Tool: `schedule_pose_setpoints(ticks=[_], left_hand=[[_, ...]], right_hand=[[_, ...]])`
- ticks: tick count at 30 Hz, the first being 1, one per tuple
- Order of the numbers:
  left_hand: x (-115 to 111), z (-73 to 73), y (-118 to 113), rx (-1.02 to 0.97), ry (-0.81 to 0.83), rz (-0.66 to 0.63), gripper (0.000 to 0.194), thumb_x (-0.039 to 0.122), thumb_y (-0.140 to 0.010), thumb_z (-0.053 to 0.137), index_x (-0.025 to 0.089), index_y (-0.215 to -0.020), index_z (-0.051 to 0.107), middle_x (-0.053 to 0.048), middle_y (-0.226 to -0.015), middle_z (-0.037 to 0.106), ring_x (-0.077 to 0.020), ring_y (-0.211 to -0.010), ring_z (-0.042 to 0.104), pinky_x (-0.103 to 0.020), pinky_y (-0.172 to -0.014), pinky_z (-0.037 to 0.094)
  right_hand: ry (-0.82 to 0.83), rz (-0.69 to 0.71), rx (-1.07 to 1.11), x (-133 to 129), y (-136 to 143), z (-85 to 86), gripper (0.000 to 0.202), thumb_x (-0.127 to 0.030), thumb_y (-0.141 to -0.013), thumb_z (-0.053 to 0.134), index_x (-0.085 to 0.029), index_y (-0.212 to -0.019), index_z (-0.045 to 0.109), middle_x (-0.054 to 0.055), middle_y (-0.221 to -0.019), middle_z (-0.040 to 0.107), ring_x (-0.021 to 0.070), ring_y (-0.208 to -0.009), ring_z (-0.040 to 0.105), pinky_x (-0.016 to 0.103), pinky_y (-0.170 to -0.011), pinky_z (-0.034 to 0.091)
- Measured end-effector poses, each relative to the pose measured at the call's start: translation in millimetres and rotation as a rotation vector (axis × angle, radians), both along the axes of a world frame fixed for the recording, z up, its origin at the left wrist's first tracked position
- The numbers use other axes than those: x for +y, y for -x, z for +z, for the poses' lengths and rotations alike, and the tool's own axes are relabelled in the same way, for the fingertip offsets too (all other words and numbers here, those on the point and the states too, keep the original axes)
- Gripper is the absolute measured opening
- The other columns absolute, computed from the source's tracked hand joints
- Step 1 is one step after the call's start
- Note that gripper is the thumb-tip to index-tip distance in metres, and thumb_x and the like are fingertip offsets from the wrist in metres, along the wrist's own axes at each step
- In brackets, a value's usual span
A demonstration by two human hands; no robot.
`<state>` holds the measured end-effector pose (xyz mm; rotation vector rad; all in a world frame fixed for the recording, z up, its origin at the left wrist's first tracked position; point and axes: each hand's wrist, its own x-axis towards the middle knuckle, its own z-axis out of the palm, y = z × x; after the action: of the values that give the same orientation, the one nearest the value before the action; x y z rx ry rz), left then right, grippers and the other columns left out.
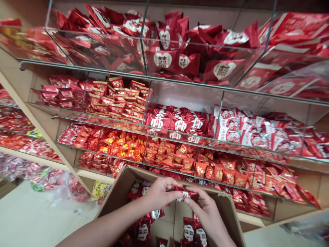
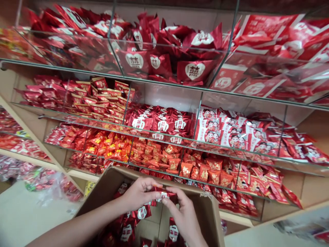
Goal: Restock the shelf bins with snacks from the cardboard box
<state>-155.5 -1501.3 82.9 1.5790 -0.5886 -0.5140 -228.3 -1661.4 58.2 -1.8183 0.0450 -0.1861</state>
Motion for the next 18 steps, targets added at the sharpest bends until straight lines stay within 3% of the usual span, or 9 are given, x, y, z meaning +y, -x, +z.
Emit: schedule_pose_setpoints(ticks=[2,4,7,9,11,13,15,18], left_hand=[[7.1,16.4,1.9,-0.196,-0.099,-0.038,0.027,0.031,-0.072,0.061,0.013,-0.093,0.063,-0.005,-0.082,0.068,-0.0152,-0.071,0.061,-0.025,-0.064,0.048],[14.3,45.1,-2.0,-0.495,-0.141,-0.027,0.028,0.029,-0.077,0.056,0.018,-0.102,0.061,-0.004,-0.097,0.066,-0.016,-0.085,0.06,-0.028,-0.077,0.047],[15.2,101.1,-23.7,-1.02,-0.136,0.152,0.028,0.025,-0.083,0.047,0.018,-0.108,0.058,-0.006,-0.111,0.06,-0.0159,-0.105,0.052,-0.032,-0.094,0.038],[4.8,135.6,-45.9,-1.25,-0.246,0.222,0.031,0.023,-0.085,0.041,0.015,-0.112,0.054,-0.007,-0.12,0.054,-0.0162,-0.114,0.045,-0.033,-0.101,0.029],[-12.0,161.3,-67.8,-1.33,-0.472,0.258,0.038,0.027,-0.085,0.041,0.013,-0.12,0.048,-0.009,-0.13,0.045,-0.0207,-0.121,0.036,-0.038,-0.104,0.022],[-29.3,177.3,-84.6,-1.3,-0.721,0.227,0.046,0.035,-0.083,0.044,0.014,-0.124,0.043,-0.009,-0.134,0.04,-0.0262,-0.124,0.031,-0.044,-0.103,0.021],[-41.3,185.6,-94.8,-1.23,-0.91,0.158,0.044,0.036,-0.082,0.044,0.015,-0.121,0.046,-0.01,-0.128,0.047,-0.0279,-0.119,0.038,-0.046,-0.101,0.024],[-46.2,189.9,-102.4,-1.193,-1.001,0.103,0.032,0.028,-0.081,0.045,0.018,-0.11,0.056,-0.009,-0.111,0.06,-0.0258,-0.105,0.052,-0.047,-0.097,0.028]], right_hand=[[0.133,0.018,0.006,-6.8,6.0,11.5,0.024,-0.038,-0.075,0.056,-0.022,-0.092,0.059,0.005,-0.09,0.065,0.019,-0.082,0.06,0.029,-0.074,0.047],[0.28,-0.03,-0.08,-17.4,11.1,34.5,0.021,-0.038,-0.076,0.055,-0.022,-0.088,0.061,0.004,-0.086,0.066,0.0184,-0.076,0.061,0.027,-0.068,0.048],[0.574,-0.253,-0.383,-33.6,8.7,92.1,0.024,-0.039,-0.074,0.057,-0.024,-0.092,0.06,0.004,-0.083,0.066,0.0176,-0.071,0.061,0.026,-0.062,0.048],[0.797,-0.422,-0.518,-38.1,-5.0,138.3,0.028,-0.04,-0.075,0.054,-0.023,-0.098,0.057,0.005,-0.083,0.066,0.0181,-0.068,0.061,0.028,-0.061,0.046],[1.014,-0.512,-0.507,-35.4,-28.9,180.0,0.024,-0.035,-0.08,0.049,-0.021,-0.097,0.056,0.007,-0.084,0.065,0.0197,-0.07,0.061,0.029,-0.061,0.044],[1.218,-0.486,-0.397,-28.0,-58.4,209.9,0.021,-0.03,-0.081,0.047,-0.017,-0.096,0.055,0.01,-0.084,0.065,0.022,-0.072,0.061,0.029,-0.06,0.042],[1.399,-0.393,-0.262,-20.3,-86.5,226.3,0.019,-0.022,-0.079,0.046,-0.014,-0.094,0.055,0.013,-0.082,0.065,0.0236,-0.074,0.061,0.028,-0.06,0.041],[1.576,-0.264,-0.157,-13.8,-113.8,233.4,0.022,-0.008,-0.076,0.041,-0.01,-0.092,0.055,0.014,-0.079,0.065,0.0225,-0.074,0.062,0.026,-0.058,0.039]])
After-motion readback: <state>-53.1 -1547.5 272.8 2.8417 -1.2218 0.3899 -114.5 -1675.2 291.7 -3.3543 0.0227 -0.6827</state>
